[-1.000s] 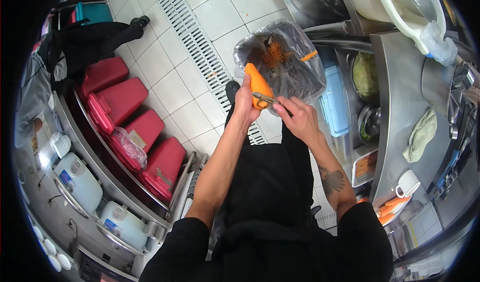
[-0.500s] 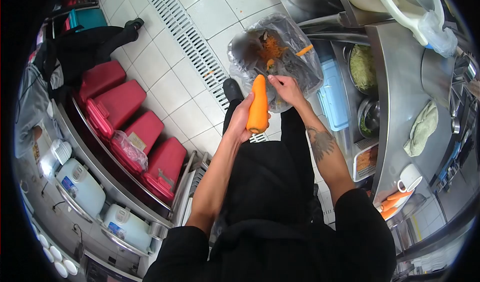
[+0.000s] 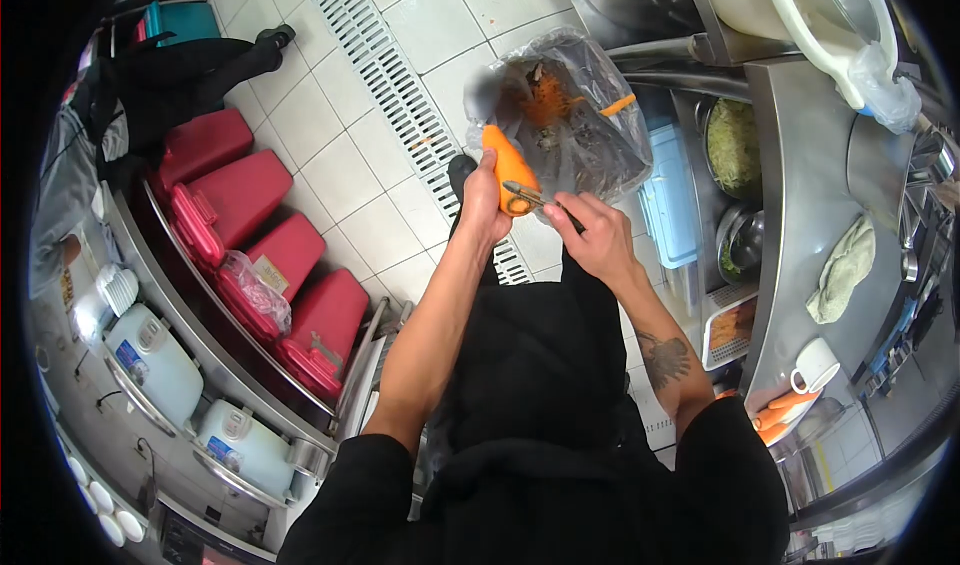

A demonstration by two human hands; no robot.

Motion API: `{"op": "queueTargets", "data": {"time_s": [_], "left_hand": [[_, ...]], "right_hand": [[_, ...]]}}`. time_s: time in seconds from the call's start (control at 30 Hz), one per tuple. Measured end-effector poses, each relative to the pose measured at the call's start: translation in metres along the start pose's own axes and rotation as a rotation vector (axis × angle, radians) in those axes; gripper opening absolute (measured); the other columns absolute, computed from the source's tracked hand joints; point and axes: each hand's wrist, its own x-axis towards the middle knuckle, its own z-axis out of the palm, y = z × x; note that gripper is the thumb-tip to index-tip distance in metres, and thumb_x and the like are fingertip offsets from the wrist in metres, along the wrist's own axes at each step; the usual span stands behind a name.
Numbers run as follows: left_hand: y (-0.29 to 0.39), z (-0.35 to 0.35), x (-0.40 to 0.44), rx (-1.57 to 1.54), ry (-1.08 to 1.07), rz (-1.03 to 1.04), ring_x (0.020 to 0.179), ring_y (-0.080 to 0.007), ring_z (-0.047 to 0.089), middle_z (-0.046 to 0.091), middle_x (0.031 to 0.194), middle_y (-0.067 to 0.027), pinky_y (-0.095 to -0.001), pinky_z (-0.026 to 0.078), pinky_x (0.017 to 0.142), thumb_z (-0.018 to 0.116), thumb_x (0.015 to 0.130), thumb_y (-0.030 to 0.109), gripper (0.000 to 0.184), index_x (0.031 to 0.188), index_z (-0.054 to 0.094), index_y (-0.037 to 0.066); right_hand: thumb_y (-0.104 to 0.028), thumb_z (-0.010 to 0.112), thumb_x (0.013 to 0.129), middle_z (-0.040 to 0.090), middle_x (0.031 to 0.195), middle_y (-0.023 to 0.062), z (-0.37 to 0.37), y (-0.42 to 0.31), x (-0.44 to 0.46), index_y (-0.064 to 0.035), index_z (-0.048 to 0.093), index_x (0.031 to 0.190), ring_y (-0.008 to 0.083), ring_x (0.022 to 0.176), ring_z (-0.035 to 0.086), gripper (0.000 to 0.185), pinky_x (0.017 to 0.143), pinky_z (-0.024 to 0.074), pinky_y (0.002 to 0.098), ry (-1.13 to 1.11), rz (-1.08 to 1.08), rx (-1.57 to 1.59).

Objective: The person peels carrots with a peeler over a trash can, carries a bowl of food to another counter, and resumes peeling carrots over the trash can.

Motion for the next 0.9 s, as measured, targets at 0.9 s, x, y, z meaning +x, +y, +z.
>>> {"op": "queueTargets", "data": {"time_s": [0.9], "left_hand": [[-0.008, -0.014, -0.038, 0.129, -0.134, -0.167, 0.08, -0.0239, 0.062, 0.061, 0.099, -0.013, -0.041, 0.055, 0.069, 0.033, 0.103, 0.043, 0.048, 0.122, 0.048, 0.002]], "right_hand": [[-0.035, 0.059, 0.093, 0.067, 0.082, 0.0191, 0.046, 0.071, 0.036, -0.0012, 0.068, 0.098, 0.0325, 0.076, 0.067, 0.035, 0.069, 0.0498, 0.0373, -0.109, 0.391, 0.346]]}}
